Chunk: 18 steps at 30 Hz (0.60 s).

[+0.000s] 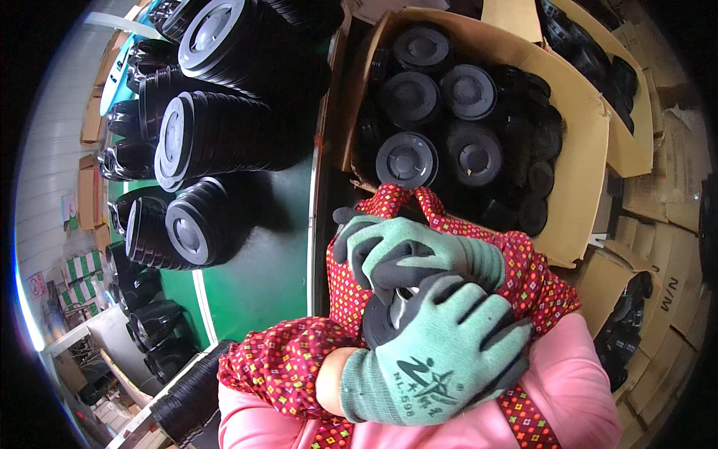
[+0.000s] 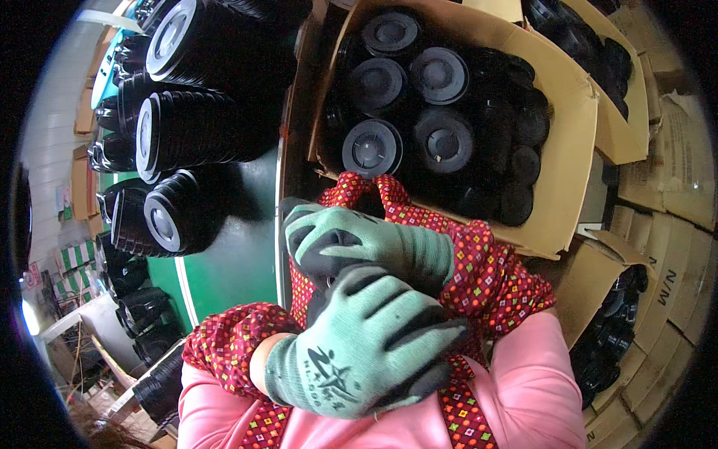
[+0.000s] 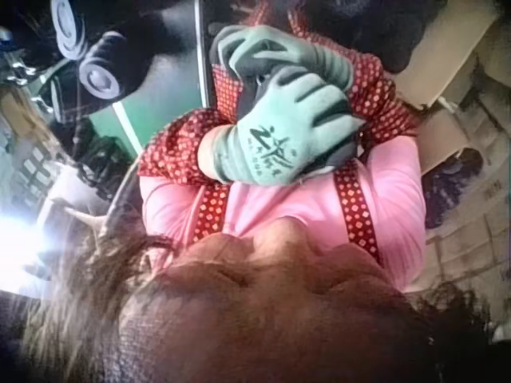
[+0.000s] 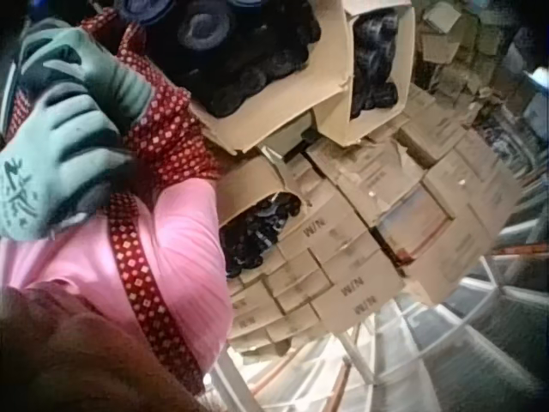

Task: The person repeatedly picks up black cylindrical containers and circular lids from a green worktable, inserts the lids into the containers, and places the assembled units into a cardboard box. The process is performed one at a time with gloved hands.

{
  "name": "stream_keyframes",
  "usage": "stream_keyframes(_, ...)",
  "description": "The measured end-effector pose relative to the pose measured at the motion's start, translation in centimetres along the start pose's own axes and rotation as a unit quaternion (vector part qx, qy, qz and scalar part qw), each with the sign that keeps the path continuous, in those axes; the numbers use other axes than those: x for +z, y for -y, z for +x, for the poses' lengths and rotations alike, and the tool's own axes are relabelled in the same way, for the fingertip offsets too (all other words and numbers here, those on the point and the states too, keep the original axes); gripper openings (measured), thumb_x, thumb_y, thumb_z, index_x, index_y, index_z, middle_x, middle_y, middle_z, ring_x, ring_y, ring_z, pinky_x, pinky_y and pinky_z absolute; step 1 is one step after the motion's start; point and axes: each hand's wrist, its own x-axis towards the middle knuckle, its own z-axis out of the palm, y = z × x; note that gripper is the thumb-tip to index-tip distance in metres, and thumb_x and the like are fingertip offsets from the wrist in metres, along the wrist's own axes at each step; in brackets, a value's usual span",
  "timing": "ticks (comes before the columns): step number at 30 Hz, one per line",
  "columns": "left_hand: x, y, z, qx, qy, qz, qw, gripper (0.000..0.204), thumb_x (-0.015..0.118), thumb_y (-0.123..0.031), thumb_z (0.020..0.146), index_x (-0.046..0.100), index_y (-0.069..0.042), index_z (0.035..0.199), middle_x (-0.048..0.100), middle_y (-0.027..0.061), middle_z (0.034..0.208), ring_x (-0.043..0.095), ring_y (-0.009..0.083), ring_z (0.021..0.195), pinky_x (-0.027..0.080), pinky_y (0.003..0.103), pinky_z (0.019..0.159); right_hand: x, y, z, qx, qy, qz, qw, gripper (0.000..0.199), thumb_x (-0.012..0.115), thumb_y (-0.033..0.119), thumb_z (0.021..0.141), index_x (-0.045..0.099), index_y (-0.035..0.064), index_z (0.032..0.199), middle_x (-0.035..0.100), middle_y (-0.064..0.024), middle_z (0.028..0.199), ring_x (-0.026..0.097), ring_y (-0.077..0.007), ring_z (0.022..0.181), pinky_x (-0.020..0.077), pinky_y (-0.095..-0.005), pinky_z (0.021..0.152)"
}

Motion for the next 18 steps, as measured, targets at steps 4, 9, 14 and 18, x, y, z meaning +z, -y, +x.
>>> stream_keyframes(4,-0.5,2.4,-0.9,0.073,-0.04,-0.14,0.987,0.041,0.081,-0.053,0.081,0.076,-0.015,0.095,0.065,0.0051,0.094,0.063,0.029,0.085,0.049,0.046,0.085,0.1,0.0,-1.8,0.011,-0.053,-0.099,0.994,0.032,0.066,0.033,0.096,0.069,0.0031,0.107,0.065,-0.0167,0.112,0.055,-0.0396,0.115,0.0421,-0.0507,0.106)
stream_keyframes(9,-0.3,10.1,-5.5,0.224,-0.083,-0.503,0.83,0.048,0.068,-0.047,0.101,0.065,-0.006,0.075,0.064,0.0113,0.083,0.064,0.035,0.08,0.047,0.059,0.097,0.0,7.1,-4.2,0.138,-0.09,-0.459,0.873,0.046,0.074,0.048,0.091,0.067,0.0109,0.117,0.065,-0.0142,0.103,0.064,-0.037,0.095,0.0489,-0.0506,0.088)
stream_keyframes(14,-5.3,9.4,-5.1,0.063,-0.007,-0.465,0.883,0.045,0.067,-0.036,0.099,0.072,0.005,0.115,0.069,0.0211,0.106,0.065,0.0461,0.116,0.039,0.065,0.117,-1.9,9.9,-3.8,0.213,0.041,-0.472,0.855,0.064,0.079,0.064,0.079,0.067,0.0108,0.114,0.06,-0.011,0.091,0.062,-0.0342,0.084,0.0456,-0.0477,0.079)
stream_keyframes(18,-8.3,1.7,-2.0,-0.068,0.088,0.087,0.99,0.085,0.073,-0.041,0.091,0.047,0.013,0.151,0.059,0.0378,0.136,0.062,0.0496,0.127,0.053,0.049,0.108,-1.4,10.5,-3.0,0.243,0.048,-0.47,0.847,0.063,0.08,0.061,0.079,0.066,0.011,0.116,0.062,-0.0126,0.094,0.063,-0.0346,0.089,0.0454,-0.0485,0.081)
